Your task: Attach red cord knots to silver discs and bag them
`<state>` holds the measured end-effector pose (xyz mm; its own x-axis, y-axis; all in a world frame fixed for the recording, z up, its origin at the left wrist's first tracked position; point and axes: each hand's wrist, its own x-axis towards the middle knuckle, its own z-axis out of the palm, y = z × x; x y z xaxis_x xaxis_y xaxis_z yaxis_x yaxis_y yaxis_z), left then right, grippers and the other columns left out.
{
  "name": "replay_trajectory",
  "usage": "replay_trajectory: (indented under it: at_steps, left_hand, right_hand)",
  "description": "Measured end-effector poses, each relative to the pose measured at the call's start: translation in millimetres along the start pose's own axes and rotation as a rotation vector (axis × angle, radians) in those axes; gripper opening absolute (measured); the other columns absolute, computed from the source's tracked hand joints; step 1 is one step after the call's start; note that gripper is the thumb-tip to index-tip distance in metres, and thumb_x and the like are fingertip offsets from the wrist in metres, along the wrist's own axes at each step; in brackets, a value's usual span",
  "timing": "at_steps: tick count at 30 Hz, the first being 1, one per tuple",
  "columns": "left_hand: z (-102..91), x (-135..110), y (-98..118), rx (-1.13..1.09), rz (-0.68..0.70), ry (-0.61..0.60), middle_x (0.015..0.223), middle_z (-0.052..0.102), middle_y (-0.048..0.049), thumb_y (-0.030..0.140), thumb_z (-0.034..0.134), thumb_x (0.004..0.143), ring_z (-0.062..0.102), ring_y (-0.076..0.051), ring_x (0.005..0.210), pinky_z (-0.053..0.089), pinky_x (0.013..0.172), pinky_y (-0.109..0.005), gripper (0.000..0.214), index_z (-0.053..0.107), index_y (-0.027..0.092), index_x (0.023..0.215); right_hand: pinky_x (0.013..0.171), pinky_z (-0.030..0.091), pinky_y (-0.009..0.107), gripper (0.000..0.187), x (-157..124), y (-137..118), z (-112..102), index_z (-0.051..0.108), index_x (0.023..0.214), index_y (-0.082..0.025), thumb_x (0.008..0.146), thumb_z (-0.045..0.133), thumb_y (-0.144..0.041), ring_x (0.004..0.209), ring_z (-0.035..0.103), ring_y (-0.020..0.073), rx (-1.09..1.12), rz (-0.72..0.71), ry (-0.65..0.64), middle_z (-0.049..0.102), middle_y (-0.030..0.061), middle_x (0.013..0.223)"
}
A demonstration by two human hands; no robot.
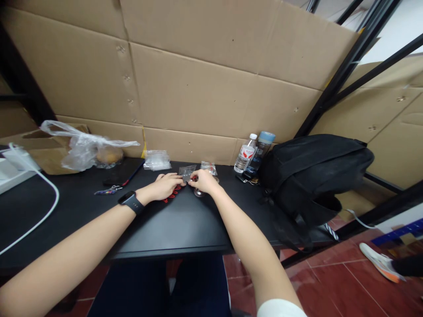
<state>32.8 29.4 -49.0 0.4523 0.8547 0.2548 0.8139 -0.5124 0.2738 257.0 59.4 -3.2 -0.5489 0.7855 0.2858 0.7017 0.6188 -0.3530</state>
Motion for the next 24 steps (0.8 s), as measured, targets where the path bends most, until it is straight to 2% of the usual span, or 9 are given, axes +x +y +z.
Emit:
replay_trajectory:
  at_steps: [4,10,14,17,20,24]
  left_hand:
    - [-2.2,0.1,1.6,0.024,-0.009,-0.029,0.147,0.058,-0.0026,0.009,0.042,0.084,0.044,-0.031,0.141,0.031,0.110,-0.057,0.054,0.072,0.038,0.119]
    - [-6.0,-1.0,6.1,-0.002,-0.019,-0.024,0.147,0.059,-0.0020,0.010,0.042,0.084,0.044,-0.030,0.140,0.030,0.111,-0.056,0.054,0.073,0.037,0.118]
    - [-10.2,-1.6,8.8,-0.004,-0.016,-0.060,0.148,0.058,-0.0002,0.009,0.042,0.083,0.042,-0.030,0.141,0.030,0.111,-0.056,0.055,0.072,0.038,0.119]
    - [-11.6,-1.9,9.9,0.032,-0.016,-0.088,0.149,0.056,-0.0002,0.009,0.040,0.083,0.039,-0.031,0.143,0.030,0.111,-0.056,0.055,0.070,0.036,0.121]
    - [-10.0,-2.2,10.0,0.054,-0.018,-0.072,0.146,0.058,-0.0016,0.009,0.039,0.085,0.041,-0.031,0.141,0.032,0.109,-0.055,0.057,0.063,0.036,0.129]
    - [-8.3,-2.3,12.4,0.067,-0.032,-0.019,0.145,0.058,-0.0077,0.016,0.039,0.091,0.045,-0.032,0.136,0.034,0.106,-0.055,0.060,0.044,0.033,0.148]
  right_hand:
    - [0.066,0.044,0.024,0.022,1.3,-0.2,3.4,0.079,0.099,-0.015,0.083,0.074,-0.028,0.068,0.066,0.0160,-0.027,-0.006,0.019,0.075,0.0057,0.077]
    - [0.071,0.049,0.024,0.026,1.2,4.0,2.8,0.077,0.105,-0.015,0.082,0.067,-0.012,0.074,0.070,0.0175,-0.010,-0.004,-0.037,0.077,0.0063,0.082]
    - [0.078,0.050,0.027,0.020,3.5,2.6,2.0,0.076,0.102,-0.021,0.083,0.074,-0.018,0.091,0.072,0.0204,-0.080,0.061,0.049,0.078,0.0056,0.099]
    - [0.075,0.049,0.027,0.024,6.4,0.0,0.3,0.074,0.103,-0.025,0.080,0.080,-0.026,0.096,0.071,0.0223,-0.168,0.121,0.099,0.078,0.0031,0.103]
    - [0.073,0.048,0.025,0.023,8.8,0.7,-0.3,0.073,0.101,-0.027,0.080,0.081,-0.027,0.096,0.072,0.0202,-0.168,0.133,0.090,0.078,0.0000,0.101]
    - [0.074,0.047,0.024,0.017,9.2,3.3,0.9,0.073,0.099,-0.028,0.083,0.078,-0.024,0.093,0.072,0.0173,-0.122,0.122,0.046,0.079,-0.0020,0.096]
